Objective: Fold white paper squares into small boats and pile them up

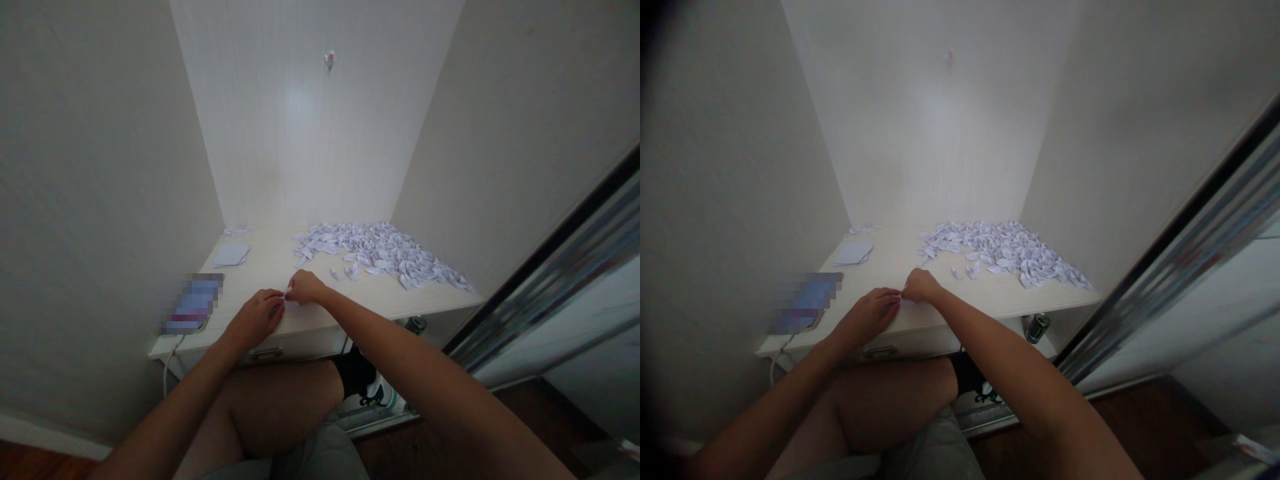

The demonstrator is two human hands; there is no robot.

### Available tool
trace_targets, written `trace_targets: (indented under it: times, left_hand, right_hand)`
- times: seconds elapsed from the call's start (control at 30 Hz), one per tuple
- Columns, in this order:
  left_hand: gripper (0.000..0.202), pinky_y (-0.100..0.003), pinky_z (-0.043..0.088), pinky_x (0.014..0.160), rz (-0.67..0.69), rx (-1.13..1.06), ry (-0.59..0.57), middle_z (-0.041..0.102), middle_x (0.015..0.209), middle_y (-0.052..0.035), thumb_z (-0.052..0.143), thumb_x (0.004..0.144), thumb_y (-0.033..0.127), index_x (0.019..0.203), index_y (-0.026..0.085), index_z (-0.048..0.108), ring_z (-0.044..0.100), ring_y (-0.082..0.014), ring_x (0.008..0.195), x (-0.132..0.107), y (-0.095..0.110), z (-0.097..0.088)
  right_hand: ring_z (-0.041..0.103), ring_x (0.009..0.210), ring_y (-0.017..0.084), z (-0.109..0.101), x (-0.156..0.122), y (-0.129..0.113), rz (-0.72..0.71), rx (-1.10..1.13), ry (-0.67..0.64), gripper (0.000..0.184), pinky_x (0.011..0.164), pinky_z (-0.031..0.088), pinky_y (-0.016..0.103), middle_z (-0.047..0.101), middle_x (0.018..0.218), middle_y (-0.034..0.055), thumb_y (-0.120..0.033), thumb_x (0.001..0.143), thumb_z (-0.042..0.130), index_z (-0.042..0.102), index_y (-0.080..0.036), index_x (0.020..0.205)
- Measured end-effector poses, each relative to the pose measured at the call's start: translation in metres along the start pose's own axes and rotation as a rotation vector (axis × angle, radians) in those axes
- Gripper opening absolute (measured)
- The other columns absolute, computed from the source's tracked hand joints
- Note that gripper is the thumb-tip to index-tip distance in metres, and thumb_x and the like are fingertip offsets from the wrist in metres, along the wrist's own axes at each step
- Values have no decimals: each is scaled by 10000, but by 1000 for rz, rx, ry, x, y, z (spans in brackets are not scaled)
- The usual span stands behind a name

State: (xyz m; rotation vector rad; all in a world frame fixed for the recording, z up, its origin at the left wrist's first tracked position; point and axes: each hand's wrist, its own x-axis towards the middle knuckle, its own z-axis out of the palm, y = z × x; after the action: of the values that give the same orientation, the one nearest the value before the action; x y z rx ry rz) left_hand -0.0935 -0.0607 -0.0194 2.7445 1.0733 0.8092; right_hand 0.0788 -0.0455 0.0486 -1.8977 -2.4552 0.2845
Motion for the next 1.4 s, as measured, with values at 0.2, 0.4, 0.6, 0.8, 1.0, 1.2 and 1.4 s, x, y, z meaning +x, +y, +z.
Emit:
trace_targets:
  times: [0.2, 0.4, 0.6, 0.8, 1.0, 1.2, 1.4]
  left_hand:
    - [305, -416, 510, 1001, -6, 10, 7, 707, 1157, -144, 480, 944, 248, 1062, 117, 729, 643, -254, 1082, -1, -1, -1]
    - [289, -407, 497, 1022, -30, -1, -1, 706, 1177, -133, 494, 938, 250, 1071, 133, 722, 636, -248, 1108, -2, -1, 0]
    - [244, -394, 499, 1015, -18, -29, -9, 690, 1188, -134, 520, 908, 216, 1078, 150, 682, 622, -242, 1118, -1, -2, 1]
    - [230, -406, 493, 1018, -31, -30, -23, 686, 1186, -138, 501, 916, 210, 1056, 146, 671, 615, -251, 1122, 0, 1, -2]
    - [232, -406, 496, 1011, -25, -41, -5, 682, 1188, -133, 522, 910, 214, 1071, 149, 675, 614, -246, 1111, 0, -3, 2]
    - [235, -429, 495, 1003, 22, -19, 51, 699, 1120, -125, 511, 925, 201, 1038, 151, 711, 609, -246, 1083, -1, -4, 2]
    - [277, -430, 495, 990, 4, 23, 20, 718, 1121, -116, 495, 939, 205, 1070, 150, 733, 617, -249, 1054, -1, -1, -2]
  right_hand:
    - [643, 967, 206, 32, -36, 3, -86, 11, 274, 317, 812, 443, 289, 715, 1053, 104, -307, 982, 446, 724, -194, 1084]
    - [650, 814, 187, 44, -26, 4, 49, 140, 404, 318, 743, 432, 279, 742, 879, 89, -337, 949, 495, 750, -167, 865]
    - [681, 817, 227, 34, -13, -1, 255, 229, 334, 222, 672, 454, 290, 753, 884, 103, -310, 828, 576, 752, -175, 845]
    - [690, 891, 237, 31, -14, -4, 266, 229, 303, 228, 726, 481, 308, 754, 959, 94, -294, 820, 582, 750, -208, 947]
    - [665, 877, 218, 39, -23, -7, 186, 62, 393, 272, 763, 457, 318, 736, 961, 105, -317, 924, 513, 756, -200, 958]
    - [630, 920, 211, 38, -35, 5, -210, -87, 352, 278, 817, 415, 336, 725, 997, 100, -235, 967, 483, 749, -197, 1039]
    - [591, 962, 209, 44, -40, 16, -368, -24, 396, 237, 869, 416, 342, 704, 1060, 96, -215, 929, 544, 736, -163, 1056]
